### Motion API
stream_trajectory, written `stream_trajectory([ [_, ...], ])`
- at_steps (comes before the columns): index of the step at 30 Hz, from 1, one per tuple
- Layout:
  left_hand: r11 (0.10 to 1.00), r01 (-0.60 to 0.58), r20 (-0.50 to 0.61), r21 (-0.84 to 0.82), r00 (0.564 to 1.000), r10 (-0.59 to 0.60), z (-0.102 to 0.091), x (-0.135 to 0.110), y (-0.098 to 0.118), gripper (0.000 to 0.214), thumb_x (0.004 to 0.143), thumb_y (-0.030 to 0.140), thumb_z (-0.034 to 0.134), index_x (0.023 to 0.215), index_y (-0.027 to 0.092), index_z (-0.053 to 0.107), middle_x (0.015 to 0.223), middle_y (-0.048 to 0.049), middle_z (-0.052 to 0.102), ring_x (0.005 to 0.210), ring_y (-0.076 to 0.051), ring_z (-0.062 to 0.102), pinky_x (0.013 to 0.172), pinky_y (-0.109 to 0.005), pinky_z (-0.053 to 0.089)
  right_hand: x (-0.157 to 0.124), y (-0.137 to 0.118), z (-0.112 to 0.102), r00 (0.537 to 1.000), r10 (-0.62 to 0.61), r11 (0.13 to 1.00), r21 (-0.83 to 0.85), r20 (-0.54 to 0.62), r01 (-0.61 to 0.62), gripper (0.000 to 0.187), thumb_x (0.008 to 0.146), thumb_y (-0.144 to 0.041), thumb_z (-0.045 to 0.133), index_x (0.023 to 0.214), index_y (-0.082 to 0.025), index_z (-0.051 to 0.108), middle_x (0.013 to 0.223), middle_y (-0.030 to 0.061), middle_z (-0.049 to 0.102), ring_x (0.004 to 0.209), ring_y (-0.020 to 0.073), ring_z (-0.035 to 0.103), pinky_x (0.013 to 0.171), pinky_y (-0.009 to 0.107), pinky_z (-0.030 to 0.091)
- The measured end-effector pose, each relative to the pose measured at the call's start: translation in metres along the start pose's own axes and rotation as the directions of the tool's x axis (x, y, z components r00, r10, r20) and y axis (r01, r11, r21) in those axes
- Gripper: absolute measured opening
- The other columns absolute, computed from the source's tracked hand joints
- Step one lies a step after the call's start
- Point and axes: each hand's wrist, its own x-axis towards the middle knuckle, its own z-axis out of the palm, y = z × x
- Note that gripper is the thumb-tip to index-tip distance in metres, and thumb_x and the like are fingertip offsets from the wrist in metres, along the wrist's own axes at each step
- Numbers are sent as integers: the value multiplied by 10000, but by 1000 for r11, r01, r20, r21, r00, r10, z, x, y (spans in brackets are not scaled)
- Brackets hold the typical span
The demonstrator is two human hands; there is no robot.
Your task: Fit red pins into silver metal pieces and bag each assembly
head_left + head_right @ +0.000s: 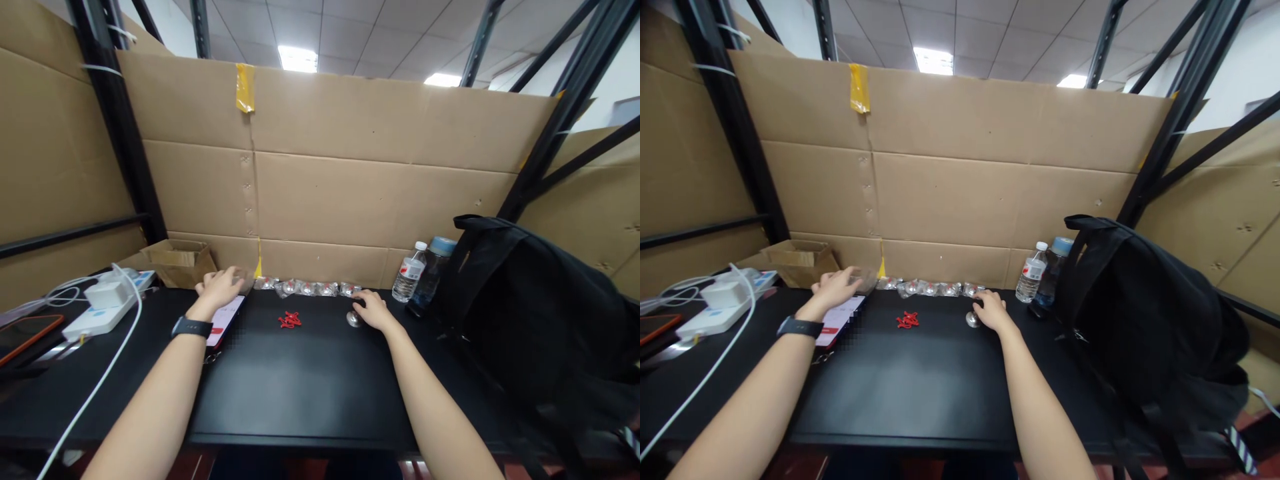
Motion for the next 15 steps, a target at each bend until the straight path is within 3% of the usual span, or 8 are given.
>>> stream_trajectory([
  [2,997,71,96,-8,993,-70,7,3,-20,525,919,550,465,1364,307,603,1342,-125,664,1331,-451,469,995,-578,388,0,1,-2,1000,-25,999,27,-10,25,285,907,-282,609,1168,-270,724,1298,72,656,1222,271,550,1025,424,398],
  [4,996,76,137,-39,988,-70,14,4,-26,509,942,520,430,1399,347,573,1359,-76,666,1329,-416,497,1011,-558,382,0,4,-2,999,-24,999,42,-29,26,276,892,-265,625,1144,-258,734,1268,76,670,1204,259,573,1028,399,407],
  [7,999,23,98,-38,995,-19,22,0,-17,522,955,448,418,1462,373,512,1384,-59,655,1310,-386,528,1003,-526,381,-2,7,-1,999,-20,997,78,-41,23,274,875,-251,636,1127,-241,742,1235,83,684,1168,251,602,1018,382,426],
  [15,1000,-3,60,26,998,2,31,-9,-1,509,940,416,431,1380,218,591,1372,-154,632,1290,-365,514,1019,-465,377,-5,6,-3,998,-60,979,193,-35,66,275,852,-232,653,1104,-195,757,1170,100,716,1043,230,655,978,356,471],
])
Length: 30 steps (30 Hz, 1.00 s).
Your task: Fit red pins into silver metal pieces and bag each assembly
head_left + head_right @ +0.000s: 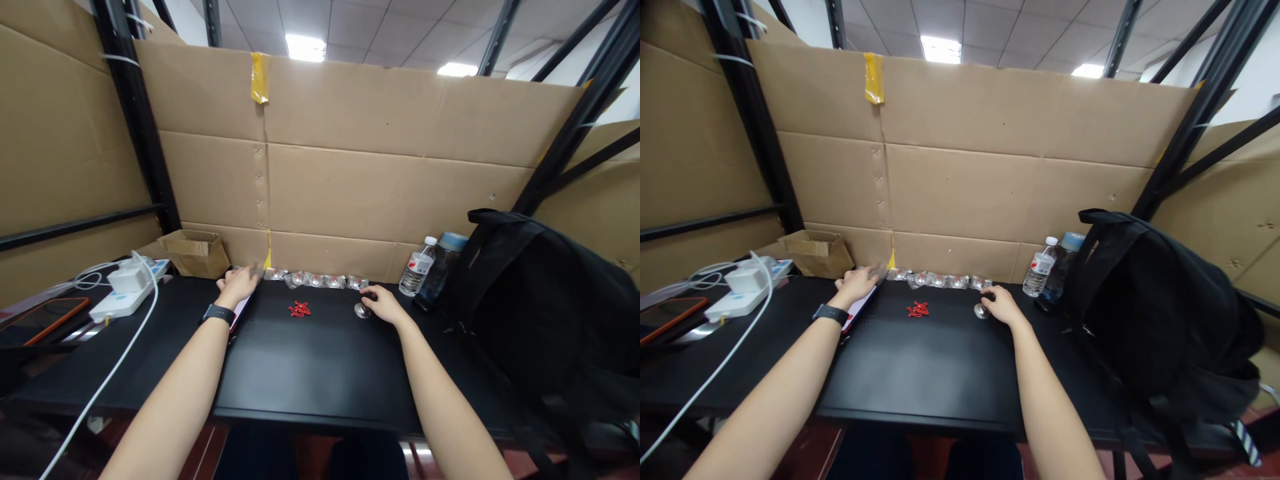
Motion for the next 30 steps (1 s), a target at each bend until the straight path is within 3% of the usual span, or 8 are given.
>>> stream_trajectory([
  [3,999,52,-68,-14,996,-52,-4,-3,0,540,936,392,432,1407,161,561,1437,-187,565,1299,-388,482,1024,-490,374,0,-2,-2,1000,-16,1000,2,-5,16,265,846,-229,662,1089,-194,761,1159,97,722,1024,222,660,958,344,479],
  [5,997,73,-200,-37,977,-79,-11,-7,5,575,941,393,430,1458,150,504,1485,-194,514,1306,-403,456,1027,-519,369,-1,-3,-4,1000,-19,1000,6,-10,19,260,845,-225,665,1084,-193,761,1160,94,722,1018,218,661,954,338,481],
  [9,997,-43,-412,-59,911,15,-24,-25,40,593,972,361,402,1536,178,392,1556,-170,442,1358,-375,403,1058,-537,340,-3,-6,-9,1000,-16,1000,23,9,16,256,852,-225,666,1090,-194,757,1169,91,720,1029,219,663,958,340,485],
  [14,923,-386,-263,8,889,374,-11,-61,108,588,999,321,381,1580,243,336,1607,-122,401,1422,-327,349,1106,-519,295,-3,-7,-11,999,-21,1000,6,42,21,246,847,-219,681,1077,-194,766,1145,91,727,1029,224,665,955,340,485],
  [18,769,-639,-78,-18,767,636,20,-75,132,612,989,186,354,1586,321,333,1611,-66,412,1427,-301,350,1114,-536,274,-4,-7,-13,997,7,1000,-4,79,-7,248,846,-224,690,1078,-189,767,1146,97,729,1020,227,669,942,337,490],
  [21,701,-709,-1,-81,703,711,35,-68,124,706,938,84,359,1570,399,342,1582,-15,460,1439,-285,353,1108,-533,281,-6,-8,-16,988,0,1000,14,152,-2,290,825,-266,726,1103,-190,759,1149,101,730,1019,230,675,932,335,498],
  [25,768,-624,39,-143,772,635,31,-48,98,481,990,214,398,1412,365,574,1386,-48,638,1367,-296,445,1103,-524,299,-8,-8,-19,953,-43,996,84,301,18,442,728,-278,817,1154,-193,738,1107,84,741,979,218,688,902,312,508],
  [30,740,-643,150,-197,726,671,15,-39,78,227,901,445,638,1022,303,767,1208,-33,717,1248,-310,526,1071,-481,330,-7,-7,-16,947,-40,995,102,318,8,484,657,-216,844,1128,-185,739,1014,58,752,884,193,685,834,288,513],
])
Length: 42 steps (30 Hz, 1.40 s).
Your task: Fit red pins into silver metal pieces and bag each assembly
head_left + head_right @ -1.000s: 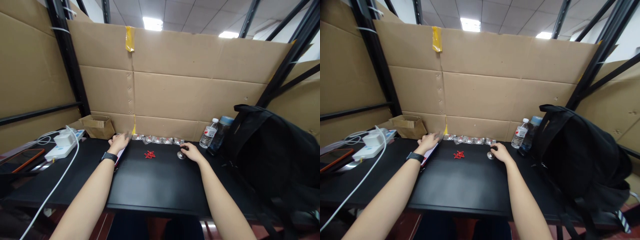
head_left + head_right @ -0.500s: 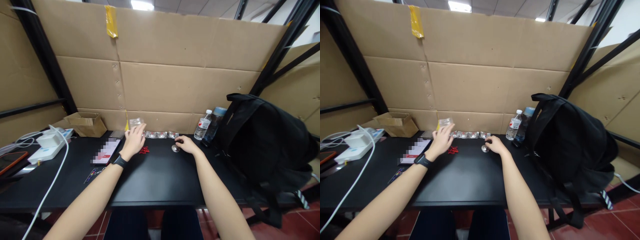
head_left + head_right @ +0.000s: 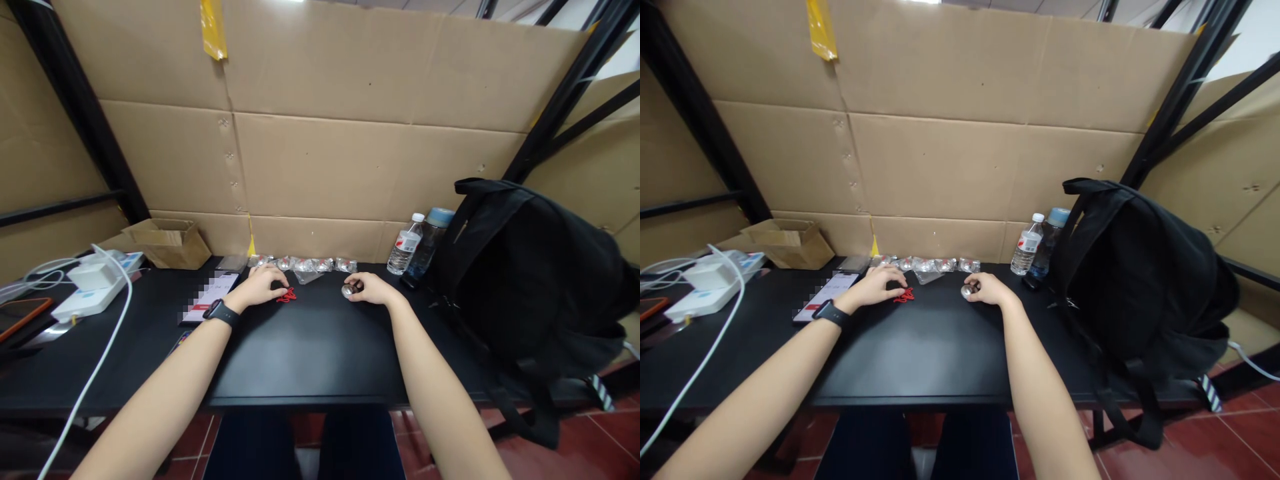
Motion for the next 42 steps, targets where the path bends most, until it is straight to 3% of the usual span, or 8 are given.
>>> stream_trajectory([
  [13,998,50,-18,24,999,-50,12,5,10,163,875,361,658,823,247,763,1139,-43,741,1197,-309,546,1018,-464,336,4,7,4,999,-36,997,-62,-22,35,431,658,-214,811,1086,-213,765,980,44,771,814,176,690,762,264,517],
  [22,1000,24,-86,16,996,-23,11,6,14,208,938,313,532,857,251,713,998,-33,746,1046,-257,619,968,-406,367,0,1,0,998,-45,994,-106,-37,41,409,666,-237,806,1072,-220,765,965,33,772,850,185,693,780,263,506],
  [29,993,102,-64,62,993,-98,15,4,11,192,907,374,594,998,281,737,1146,-52,736,1193,-313,556,1000,-464,353,-1,-1,-2,998,-49,991,-126,-31,44,391,670,-227,792,1060,-225,774,931,27,775,848,186,695,789,260,508],
  [36,988,130,-107,89,987,-120,22,6,17,262,932,338,514,1025,275,751,1162,-64,739,1155,-305,556,995,-481,346,-1,-1,0,998,-63,992,-109,-28,60,410,663,-209,784,1072,-218,771,981,36,777,848,183,695,799,264,516],
  [42,991,113,-81,74,991,-107,21,7,19,304,951,336,468,877,266,754,1072,-61,758,1123,-305,557,994,-487,323,-1,-3,1,997,-65,993,-106,-50,59,406,652,-211,801,1057,-222,777,954,37,776,859,199,702,801,279,525],
])
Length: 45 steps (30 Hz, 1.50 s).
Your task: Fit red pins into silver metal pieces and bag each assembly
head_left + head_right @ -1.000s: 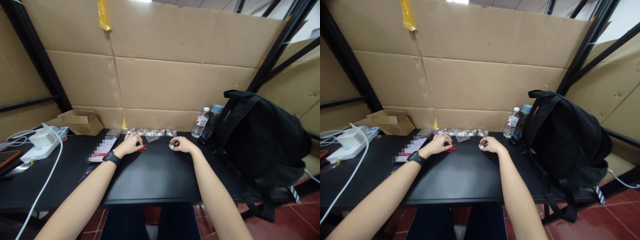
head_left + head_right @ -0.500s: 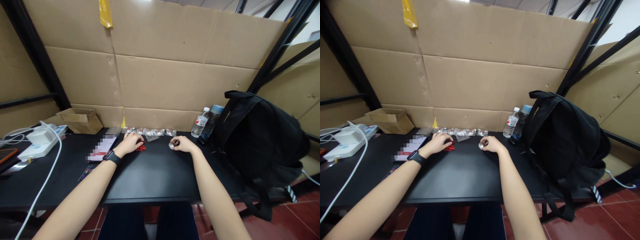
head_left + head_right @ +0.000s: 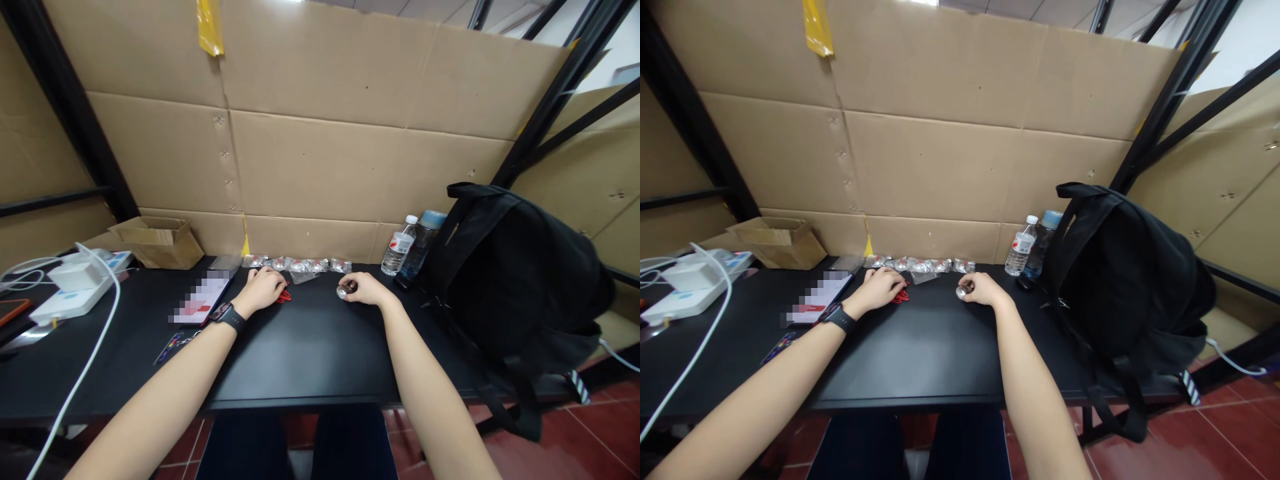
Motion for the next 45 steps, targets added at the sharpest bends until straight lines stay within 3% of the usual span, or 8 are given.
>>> stream_trajectory([
  [11,973,201,-50,116,979,-197,-6,1,-36,256,878,291,514,764,230,735,919,-121,752,1064,-324,589,982,-515,309,2,3,3,1000,-14,999,42,4,14,401,647,-194,790,1047,-191,770,928,39,758,816,173,681,790,266,517],
  [19,962,264,-113,63,960,-256,-7,-1,-40,242,850,220,528,982,244,730,951,-98,776,1016,-314,651,970,-508,319,1,-1,2,998,-38,993,112,-44,43,465,639,-183,795,1100,-179,738,961,45,739,839,167,665,809,276,524],
  [22,966,259,-127,27,959,-253,-9,0,-35,255,881,229,516,1015,250,732,1002,-101,781,1066,-330,656,955,-497,341,1,-4,2,996,-37,976,209,-76,52,535,636,-192,803,1161,-177,702,981,46,728,866,167,672,824,278,534],
  [26,965,232,-135,-119,959,-247,-14,2,-20,248,933,393,535,963,261,742,1021,-66,782,1025,-303,679,893,-420,414,3,-13,8,994,-56,959,273,-98,81,521,641,-192,791,1153,-177,695,1004,51,718,832,155,672,776,269,541],
  [30,943,58,-161,-327,980,-116,-17,4,-2,306,957,475,529,940,234,717,996,-33,772,896,-230,684,820,-331,470,4,-33,16,981,-132,941,292,-141,169,525,657,-213,789,1173,-200,689,1068,55,710,838,150,667,745,264,534],
  [35,862,-69,-200,-502,979,-38,-15,3,18,289,941,469,589,883,209,701,949,-32,765,861,-208,684,863,-332,502,3,-61,22,954,-208,921,286,-214,265,492,690,-221,774,1173,-230,682,1095,47,720,920,175,672,743,270,508],
  [40,814,-89,-231,-573,971,-57,-14,1,32,250,854,451,714,830,202,725,911,-36,776,875,-225,704,898,-360,524,3,-80,29,942,-194,888,358,-276,287,447,706,-247,777,1140,-241,670,1137,50,714,949,195,684,768,300,518],
  [45,767,-79,-212,-637,974,-75,-14,0,38,244,823,415,761,958,212,775,950,-41,794,909,-239,731,900,-357,548,2,-97,38,906,-173,860,389,-385,329,437,729,-287,778,1147,-254,656,1162,55,707,989,213,690,791,323,536],
])
